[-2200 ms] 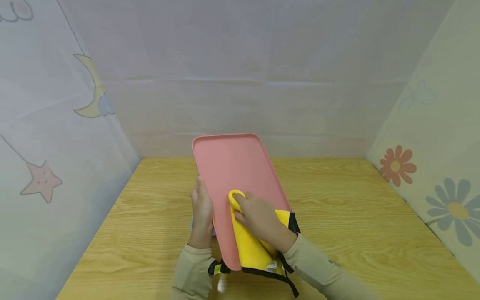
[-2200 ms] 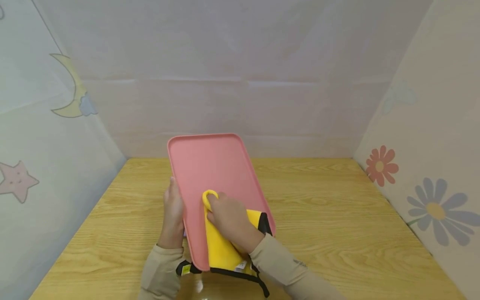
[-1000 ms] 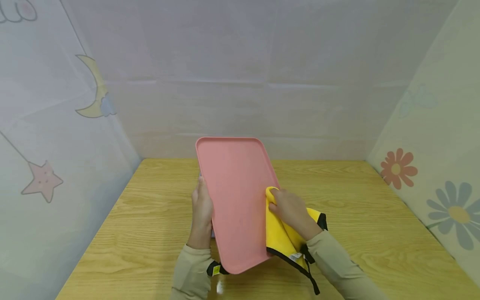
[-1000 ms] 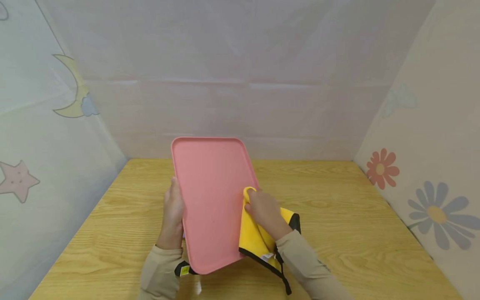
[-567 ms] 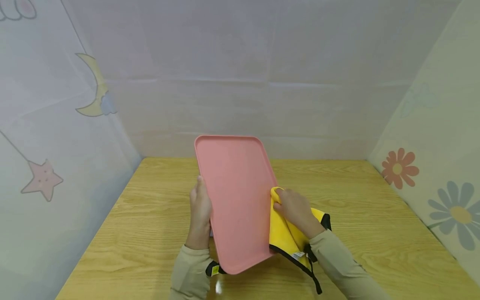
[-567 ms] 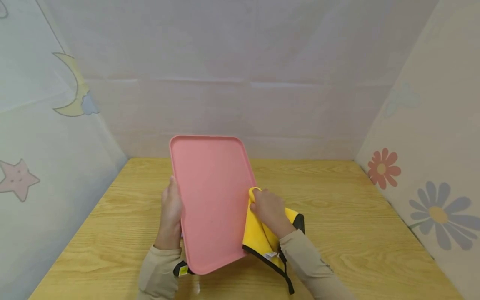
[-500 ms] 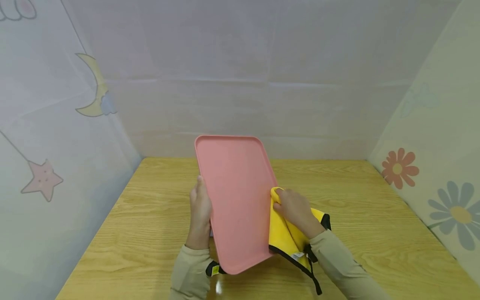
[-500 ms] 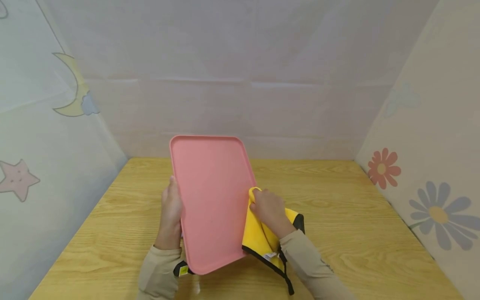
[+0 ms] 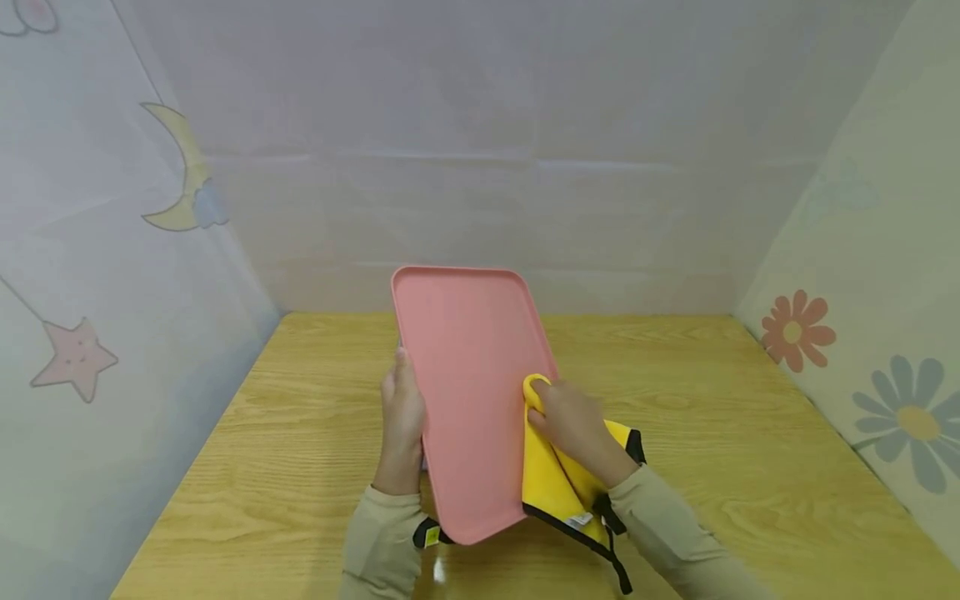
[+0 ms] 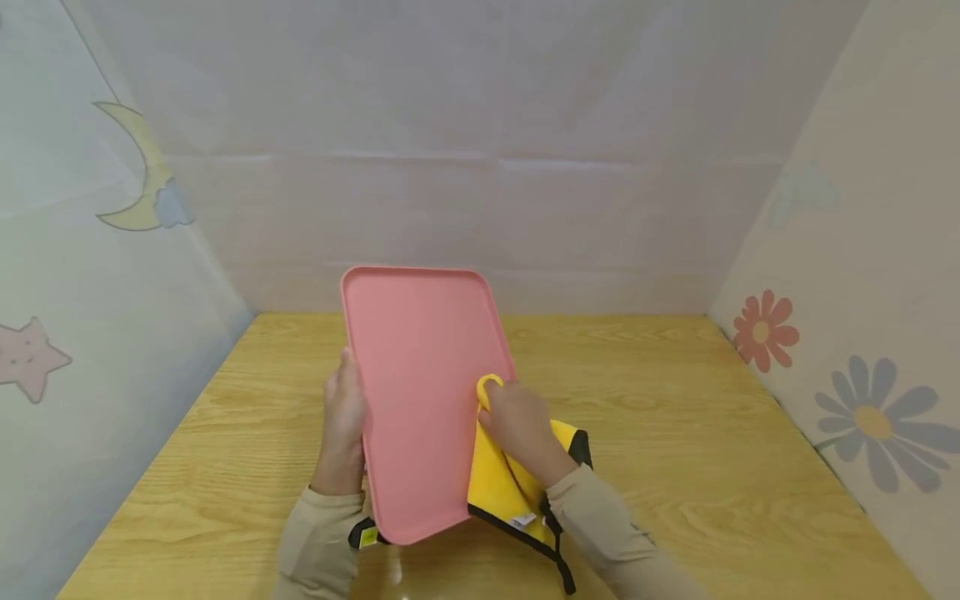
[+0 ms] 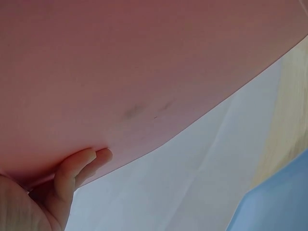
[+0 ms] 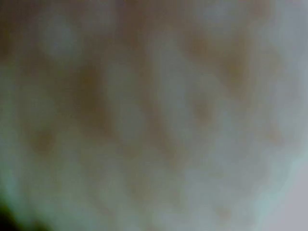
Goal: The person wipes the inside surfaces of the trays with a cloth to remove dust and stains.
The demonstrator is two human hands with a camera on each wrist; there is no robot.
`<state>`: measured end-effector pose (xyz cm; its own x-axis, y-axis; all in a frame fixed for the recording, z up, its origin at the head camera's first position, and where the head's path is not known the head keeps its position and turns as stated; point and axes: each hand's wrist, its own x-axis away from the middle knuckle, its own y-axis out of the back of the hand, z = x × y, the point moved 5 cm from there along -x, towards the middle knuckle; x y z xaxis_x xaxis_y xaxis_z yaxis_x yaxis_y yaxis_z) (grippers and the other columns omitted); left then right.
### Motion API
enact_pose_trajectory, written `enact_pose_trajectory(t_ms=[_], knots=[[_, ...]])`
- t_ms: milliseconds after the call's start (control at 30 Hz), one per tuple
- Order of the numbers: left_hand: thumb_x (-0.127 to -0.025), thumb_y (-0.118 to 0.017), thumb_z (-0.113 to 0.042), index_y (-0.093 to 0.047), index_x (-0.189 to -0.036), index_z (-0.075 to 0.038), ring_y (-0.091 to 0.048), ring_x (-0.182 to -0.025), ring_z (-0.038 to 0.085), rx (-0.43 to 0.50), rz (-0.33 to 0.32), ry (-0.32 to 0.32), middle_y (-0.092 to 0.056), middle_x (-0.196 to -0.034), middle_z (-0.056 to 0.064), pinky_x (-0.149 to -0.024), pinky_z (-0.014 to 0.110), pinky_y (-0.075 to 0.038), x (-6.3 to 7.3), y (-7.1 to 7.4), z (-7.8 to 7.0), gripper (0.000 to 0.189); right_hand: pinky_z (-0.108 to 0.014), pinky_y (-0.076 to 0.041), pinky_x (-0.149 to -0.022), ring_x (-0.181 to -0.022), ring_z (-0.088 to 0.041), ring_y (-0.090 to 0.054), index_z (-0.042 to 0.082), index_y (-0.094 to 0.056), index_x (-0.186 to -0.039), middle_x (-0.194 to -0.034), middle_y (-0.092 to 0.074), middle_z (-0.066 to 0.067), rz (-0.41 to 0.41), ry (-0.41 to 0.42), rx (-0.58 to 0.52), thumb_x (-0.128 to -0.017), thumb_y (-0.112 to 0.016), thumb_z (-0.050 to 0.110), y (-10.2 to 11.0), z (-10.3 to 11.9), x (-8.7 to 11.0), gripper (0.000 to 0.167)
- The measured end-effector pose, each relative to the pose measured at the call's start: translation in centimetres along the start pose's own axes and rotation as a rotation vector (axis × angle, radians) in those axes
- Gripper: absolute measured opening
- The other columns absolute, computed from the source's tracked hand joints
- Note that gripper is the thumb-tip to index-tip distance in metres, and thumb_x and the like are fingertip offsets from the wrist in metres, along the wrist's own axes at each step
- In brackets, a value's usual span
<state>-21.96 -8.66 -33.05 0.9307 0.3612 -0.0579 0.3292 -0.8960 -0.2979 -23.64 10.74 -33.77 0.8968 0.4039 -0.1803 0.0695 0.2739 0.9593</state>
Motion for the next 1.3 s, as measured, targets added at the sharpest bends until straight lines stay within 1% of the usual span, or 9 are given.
enact_pose_trajectory(t_ms=[200,400,533,600,733,867,1067,1200,1300], knots=[[-0.099,-0.026,-0.033,-0.052,-0.112,0.006,-0.050,-0.070,0.013,0.002,0.013,-0.009,-0.051,-0.080,0.006,-0.063,0.026,-0.043,0.0,-0.2,0.1,0.049,-0.024,-0.027,-0.042,-0.049,-0.014,-0.033,0.004,-0.050,-0.079,-0.058,-0.033,-0.002,-0.089,0.141,-0.027,-0.079,-0.064,0.010,0.9,3.3,0.5,0.015],[-0.099,-0.025,-0.035,-0.052,-0.110,0.004,-0.049,-0.066,0.013,0.030,0.033,-0.021,-0.048,-0.076,0.006,-0.060,0.026,-0.042,0.0,-0.3,0.2,0.049,-0.024,-0.028,-0.042,-0.047,-0.013,-0.033,0.004,-0.050,-0.080,-0.057,-0.031,0.000,-0.134,0.248,-0.043,-0.078,-0.065,0.011,1.3,6.0,1.1,0.016],[-0.098,-0.025,-0.039,-0.050,-0.102,0.001,-0.048,-0.062,0.014,0.081,0.067,-0.004,-0.046,-0.074,0.007,-0.057,0.026,-0.042,0.1,-0.6,0.5,0.048,-0.022,-0.028,-0.041,-0.047,-0.012,-0.033,0.005,-0.052,-0.082,-0.058,-0.032,0.001,-0.134,0.282,-0.050,-0.078,-0.065,0.013,1.4,7.4,1.4,0.015],[-0.097,-0.025,-0.040,-0.049,-0.101,0.002,-0.049,-0.065,0.015,0.104,0.075,-0.001,-0.047,-0.077,0.008,-0.059,0.026,-0.043,0.1,-0.7,0.6,0.048,-0.021,-0.027,-0.041,-0.046,-0.012,-0.032,0.005,-0.054,-0.084,-0.058,-0.032,0.001,-0.135,0.305,-0.046,-0.078,-0.065,0.014,1.3,8.0,1.6,0.016],[-0.097,-0.025,-0.041,-0.048,-0.111,0.001,-0.052,-0.075,0.018,0.140,0.091,0.009,-0.050,-0.088,0.011,-0.067,0.029,-0.045,0.3,-0.8,0.7,0.050,-0.020,-0.026,-0.040,-0.046,-0.011,-0.031,0.004,-0.056,-0.090,-0.059,-0.035,-0.001,-0.153,0.357,-0.044,-0.078,-0.066,0.015,1.5,9.1,1.9,0.019],[-0.098,-0.023,-0.040,-0.048,-0.114,0.000,-0.052,-0.081,0.019,0.157,0.094,0.032,-0.051,-0.094,0.011,-0.071,0.031,-0.045,0.3,-1.0,0.7,0.050,-0.020,-0.026,-0.040,-0.046,-0.011,-0.032,0.004,-0.058,-0.094,-0.061,-0.040,-0.002,-0.144,0.373,-0.053,-0.077,-0.066,0.016,1.8,10.0,2.2,0.023],[-0.097,-0.023,-0.041,-0.048,-0.111,0.001,-0.051,-0.081,0.017,0.185,0.124,0.028,-0.050,-0.094,0.010,-0.070,0.029,-0.045,0.3,-1.3,0.8,0.051,-0.019,-0.027,-0.039,-0.045,-0.010,-0.034,0.004,-0.053,-0.088,-0.062,-0.040,-0.001,-0.113,0.417,-0.089,-0.081,-0.065,0.018,2.1,11.3,2.7,0.019],[-0.098,-0.022,-0.039,-0.048,-0.109,0.001,-0.051,-0.078,0.016,0.193,0.122,0.027,-0.050,-0.091,0.009,-0.068,0.028,-0.045,0.3,-1.3,0.8,0.049,-0.018,-0.026,-0.038,-0.043,-0.008,-0.031,0.004,-0.051,-0.085,-0.062,-0.038,-0.001,-0.151,0.455,-0.110,-0.085,-0.060,0.019,1.8,11.3,2.8,0.018],[-0.098,-0.021,-0.038,-0.048,-0.110,0.001,-0.051,-0.078,0.016,0.189,0.118,0.029,-0.050,-0.091,0.008,-0.068,0.028,-0.044,0.3,-1.3,0.8,0.049,-0.018,-0.026,-0.038,-0.043,-0.008,-0.030,0.004,-0.051,-0.084,-0.061,-0.037,0.000,-0.159,0.453,-0.116,-0.085,-0.060,0.019,2.0,11.3,2.9,0.018]])
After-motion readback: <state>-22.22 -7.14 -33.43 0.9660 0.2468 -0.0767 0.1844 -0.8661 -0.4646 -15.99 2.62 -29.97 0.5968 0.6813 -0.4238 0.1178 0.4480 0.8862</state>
